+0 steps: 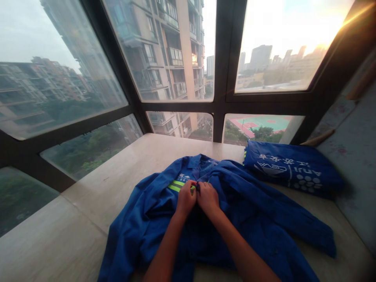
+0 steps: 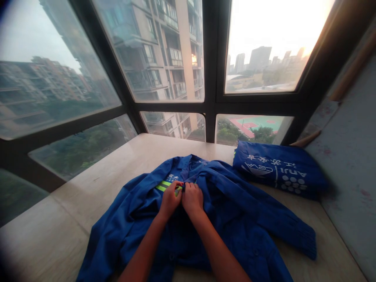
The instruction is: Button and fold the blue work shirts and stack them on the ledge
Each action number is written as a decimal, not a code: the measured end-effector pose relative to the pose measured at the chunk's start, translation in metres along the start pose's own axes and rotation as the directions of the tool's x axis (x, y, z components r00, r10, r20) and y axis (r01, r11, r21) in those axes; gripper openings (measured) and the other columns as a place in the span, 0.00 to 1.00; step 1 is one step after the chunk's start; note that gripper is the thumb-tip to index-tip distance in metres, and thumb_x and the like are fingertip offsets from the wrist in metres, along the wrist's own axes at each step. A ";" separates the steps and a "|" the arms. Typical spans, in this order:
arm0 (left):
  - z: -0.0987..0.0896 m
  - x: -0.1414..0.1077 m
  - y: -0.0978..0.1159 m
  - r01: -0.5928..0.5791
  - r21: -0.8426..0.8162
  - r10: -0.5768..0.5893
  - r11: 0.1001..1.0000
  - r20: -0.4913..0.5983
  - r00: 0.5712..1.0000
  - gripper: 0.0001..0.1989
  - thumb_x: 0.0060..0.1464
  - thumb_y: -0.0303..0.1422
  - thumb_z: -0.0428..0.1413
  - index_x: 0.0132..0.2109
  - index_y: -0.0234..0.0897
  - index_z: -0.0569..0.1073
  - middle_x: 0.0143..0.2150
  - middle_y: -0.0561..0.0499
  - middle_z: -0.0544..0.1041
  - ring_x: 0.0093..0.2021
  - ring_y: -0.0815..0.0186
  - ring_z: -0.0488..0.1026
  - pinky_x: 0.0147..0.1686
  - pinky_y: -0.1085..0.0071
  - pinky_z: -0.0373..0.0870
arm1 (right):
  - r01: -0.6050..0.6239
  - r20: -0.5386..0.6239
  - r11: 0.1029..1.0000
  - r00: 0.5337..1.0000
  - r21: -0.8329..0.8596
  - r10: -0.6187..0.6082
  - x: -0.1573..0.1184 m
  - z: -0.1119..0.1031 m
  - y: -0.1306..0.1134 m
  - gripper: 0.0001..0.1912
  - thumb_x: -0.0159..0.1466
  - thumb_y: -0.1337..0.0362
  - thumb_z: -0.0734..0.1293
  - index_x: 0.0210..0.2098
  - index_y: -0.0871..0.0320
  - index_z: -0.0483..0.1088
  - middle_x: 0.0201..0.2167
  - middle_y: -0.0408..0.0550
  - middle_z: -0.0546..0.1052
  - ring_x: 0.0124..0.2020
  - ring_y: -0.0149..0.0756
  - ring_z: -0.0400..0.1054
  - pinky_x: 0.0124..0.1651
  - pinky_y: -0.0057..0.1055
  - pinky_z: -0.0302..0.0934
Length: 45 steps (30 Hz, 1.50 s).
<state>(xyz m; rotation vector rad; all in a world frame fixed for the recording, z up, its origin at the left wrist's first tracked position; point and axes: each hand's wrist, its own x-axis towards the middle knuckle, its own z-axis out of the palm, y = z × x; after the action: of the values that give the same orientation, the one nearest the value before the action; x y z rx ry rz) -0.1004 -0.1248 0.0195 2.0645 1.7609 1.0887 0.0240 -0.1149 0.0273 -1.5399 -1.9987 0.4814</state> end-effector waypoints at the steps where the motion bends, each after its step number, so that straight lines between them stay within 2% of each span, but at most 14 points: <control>1: 0.007 -0.004 -0.005 0.003 -0.006 -0.003 1.000 -0.004 1.000 0.13 0.54 0.23 0.51 0.47 0.37 0.70 0.45 0.45 0.77 0.46 0.59 0.75 0.48 0.60 0.73 | -0.035 0.008 0.999 0.999 0.030 0.035 0.002 0.009 0.009 0.12 0.64 0.67 0.62 0.44 0.58 0.74 0.40 0.53 0.79 0.43 0.42 0.71 0.44 0.32 0.62; 3: 0.017 -0.015 -0.015 -0.006 -0.017 0.006 1.000 -0.005 1.000 0.15 0.54 0.24 0.52 0.49 0.37 0.69 0.50 0.43 0.76 0.51 0.59 0.74 0.52 0.60 0.72 | -0.041 0.006 0.996 0.999 0.078 0.040 0.003 0.023 0.027 0.10 0.64 0.67 0.62 0.41 0.57 0.75 0.38 0.50 0.79 0.41 0.38 0.72 0.43 0.29 0.62; 6: 0.027 -0.027 -0.024 0.003 0.017 -0.002 1.000 -0.030 1.000 0.17 0.55 0.27 0.54 0.53 0.36 0.68 0.57 0.41 0.71 0.58 0.57 0.70 0.56 0.58 0.69 | 0.017 -0.031 0.993 0.999 0.120 -0.013 -0.001 0.033 0.045 0.10 0.65 0.67 0.61 0.40 0.57 0.75 0.39 0.49 0.79 0.42 0.36 0.72 0.45 0.28 0.62; 9: 0.030 -0.028 -0.027 0.032 0.068 -0.030 0.997 -0.027 0.999 0.17 0.55 0.29 0.55 0.52 0.35 0.70 0.54 0.40 0.73 0.55 0.56 0.72 0.54 0.57 0.71 | 0.086 -0.087 0.986 0.993 0.140 -0.075 -0.007 0.037 0.048 0.12 0.68 0.67 0.58 0.41 0.57 0.74 0.40 0.51 0.78 0.44 0.38 0.71 0.48 0.30 0.62; 12: 0.029 -0.025 -0.027 0.035 0.092 -0.036 0.995 0.011 0.999 0.15 0.58 0.26 0.51 0.51 0.36 0.73 0.51 0.42 0.76 0.50 0.57 0.74 0.52 0.57 0.72 | 0.151 -0.127 0.979 0.983 0.135 -0.134 -0.011 0.042 0.045 0.14 0.70 0.66 0.56 0.42 0.58 0.73 0.41 0.52 0.78 0.45 0.40 0.70 0.50 0.33 0.61; 16: 0.025 -0.025 -0.023 0.040 0.128 -0.046 0.991 0.041 0.998 0.14 0.62 0.26 0.47 0.47 0.36 0.76 0.44 0.44 0.78 0.44 0.58 0.75 0.47 0.59 0.72 | 0.178 -0.150 0.979 0.975 0.097 -0.163 -0.016 0.048 0.043 0.16 0.71 0.64 0.55 0.46 0.59 0.73 0.43 0.54 0.77 0.46 0.42 0.68 0.50 0.37 0.59; 21: 0.023 -0.026 -0.022 0.031 0.152 -0.043 0.988 0.078 0.996 0.14 0.63 0.26 0.45 0.44 0.36 0.76 0.41 0.45 0.78 0.41 0.59 0.75 0.44 0.63 0.70 | 0.145 -0.098 0.989 0.984 -0.020 -0.146 -0.016 0.048 0.044 0.17 0.71 0.65 0.55 0.46 0.58 0.74 0.43 0.53 0.78 0.45 0.42 0.68 0.48 0.36 0.57; 31: 0.026 -0.024 -0.026 0.034 0.176 -0.053 0.984 0.104 0.993 0.14 0.62 0.26 0.46 0.43 0.36 0.77 0.41 0.46 0.79 0.41 0.59 0.75 0.43 0.64 0.68 | 0.011 -0.052 0.999 0.999 -0.030 -0.013 -0.009 0.048 0.039 0.12 0.69 0.65 0.59 0.43 0.57 0.74 0.41 0.53 0.78 0.45 0.42 0.69 0.48 0.36 0.60; 34: 0.026 -0.023 -0.027 0.041 0.174 -0.060 0.984 0.110 0.992 0.14 0.62 0.27 0.46 0.44 0.36 0.77 0.41 0.45 0.79 0.41 0.59 0.75 0.43 0.64 0.68 | -0.030 -0.033 0.999 0.999 -0.036 0.029 -0.005 0.050 0.037 0.11 0.69 0.61 0.62 0.46 0.58 0.72 0.45 0.53 0.76 0.46 0.40 0.70 0.50 0.39 0.63; 38: 0.026 -0.022 -0.025 0.052 0.148 -0.070 0.988 0.118 0.991 0.14 0.62 0.27 0.46 0.43 0.36 0.77 0.40 0.44 0.78 0.41 0.58 0.75 0.44 0.63 0.68 | -0.072 0.000 0.996 0.997 -0.044 0.072 0.000 0.050 0.034 0.16 0.69 0.55 0.64 0.51 0.57 0.69 0.51 0.50 0.72 0.47 0.37 0.70 0.50 0.41 0.68; 42: 0.024 -0.020 -0.025 0.067 0.068 -0.075 0.995 0.133 0.988 0.14 0.61 0.28 0.47 0.41 0.36 0.78 0.39 0.43 0.78 0.41 0.58 0.74 0.45 0.61 0.68 | -0.097 0.025 0.994 0.995 -0.046 0.098 0.005 0.045 0.034 0.09 0.68 0.61 0.63 0.43 0.59 0.73 0.41 0.51 0.78 0.42 0.37 0.72 0.44 0.34 0.65; 45: 0.020 -0.018 -0.028 0.092 -0.039 -0.084 0.995 0.154 0.984 0.13 0.59 0.27 0.48 0.41 0.37 0.78 0.40 0.44 0.79 0.42 0.59 0.75 0.46 0.62 0.69 | -0.073 0.039 0.997 0.996 -0.032 0.075 0.004 0.041 0.037 0.08 0.67 0.65 0.62 0.39 0.57 0.75 0.36 0.50 0.80 0.41 0.39 0.74 0.40 0.30 0.61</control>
<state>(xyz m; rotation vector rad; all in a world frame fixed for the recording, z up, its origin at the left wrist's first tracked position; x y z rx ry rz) -0.1088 -0.1280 -0.0184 1.9663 1.7188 0.9123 0.0255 -0.0986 -0.0251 -1.6397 -1.9933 0.5180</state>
